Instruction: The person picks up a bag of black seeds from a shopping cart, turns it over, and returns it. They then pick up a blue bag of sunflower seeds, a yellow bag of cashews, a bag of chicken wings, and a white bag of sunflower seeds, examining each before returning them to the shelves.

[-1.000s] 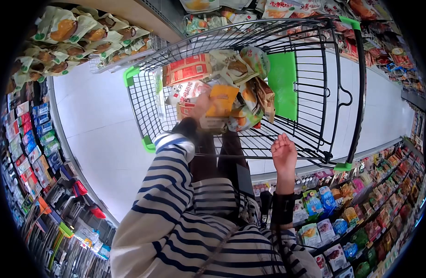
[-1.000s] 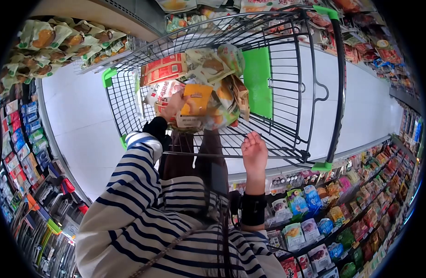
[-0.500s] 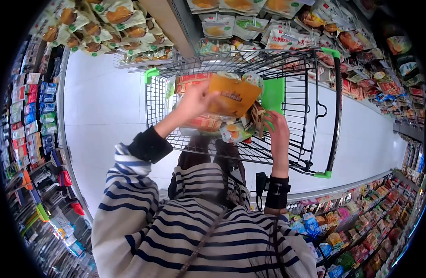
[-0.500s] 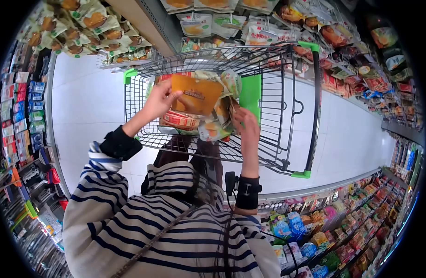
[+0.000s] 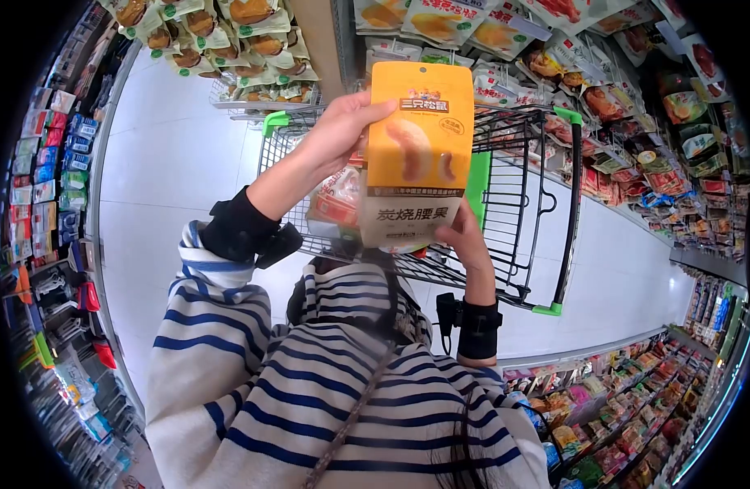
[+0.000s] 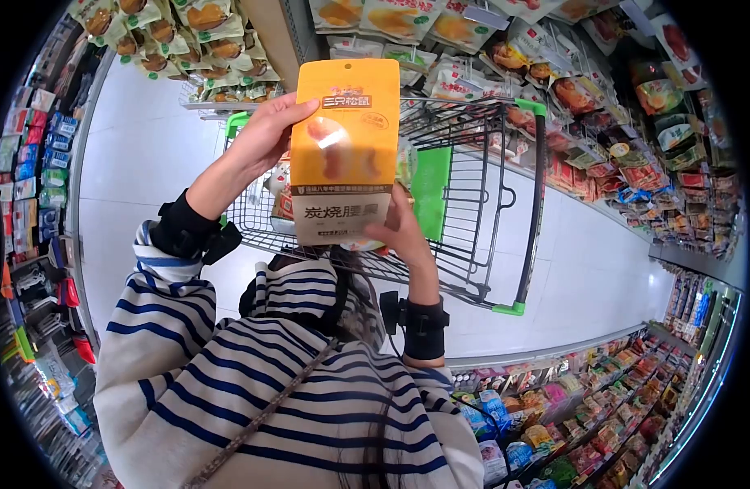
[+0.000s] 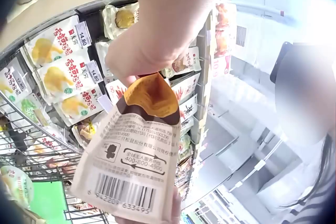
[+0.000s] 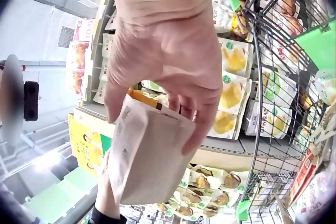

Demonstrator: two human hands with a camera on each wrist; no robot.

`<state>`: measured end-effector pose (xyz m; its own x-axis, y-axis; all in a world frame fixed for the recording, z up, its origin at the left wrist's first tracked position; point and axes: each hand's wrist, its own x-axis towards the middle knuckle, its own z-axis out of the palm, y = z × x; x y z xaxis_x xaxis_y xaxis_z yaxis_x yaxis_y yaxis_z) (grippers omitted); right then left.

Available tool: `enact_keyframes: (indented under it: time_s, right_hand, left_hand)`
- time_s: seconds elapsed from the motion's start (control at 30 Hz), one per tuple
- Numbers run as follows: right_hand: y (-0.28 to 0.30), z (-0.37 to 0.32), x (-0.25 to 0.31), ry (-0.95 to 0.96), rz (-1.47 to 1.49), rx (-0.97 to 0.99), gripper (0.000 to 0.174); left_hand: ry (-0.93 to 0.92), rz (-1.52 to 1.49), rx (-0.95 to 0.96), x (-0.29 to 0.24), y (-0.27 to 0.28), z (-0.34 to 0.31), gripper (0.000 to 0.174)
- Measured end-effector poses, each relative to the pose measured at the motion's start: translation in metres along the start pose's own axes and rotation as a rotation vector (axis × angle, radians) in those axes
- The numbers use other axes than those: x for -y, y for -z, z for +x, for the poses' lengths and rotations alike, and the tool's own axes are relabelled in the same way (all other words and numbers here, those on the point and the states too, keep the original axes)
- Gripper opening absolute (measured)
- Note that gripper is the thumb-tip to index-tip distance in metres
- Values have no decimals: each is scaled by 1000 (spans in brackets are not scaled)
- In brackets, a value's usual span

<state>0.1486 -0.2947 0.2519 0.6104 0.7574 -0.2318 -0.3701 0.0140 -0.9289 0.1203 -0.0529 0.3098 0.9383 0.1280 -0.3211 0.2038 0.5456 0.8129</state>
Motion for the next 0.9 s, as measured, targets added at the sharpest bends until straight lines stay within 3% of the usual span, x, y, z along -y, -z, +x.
enact_keyframes:
  time_s: [0.17,0.3,0.4,0.53,0.9]
  right_hand:
    - [-1,-2,-4,-25,248,-90,49]
    - [0,-7,-2,-58,265,-128,38]
    - [-1,-10,0,-81,291,-220,36]
    - [0,-11,-3,-137,239,-300,32]
    - [1,-16,-10,-221,169,-268,29]
  left_hand:
    - [32,-7,-15,12,10,5,32]
    - [125,93,9,21,13,-9,41]
    - [233,215,27,39,11,-21,42]
    - [246,211,45,59,14,-32,43]
    - [277,206,40,72,24,-37,49]
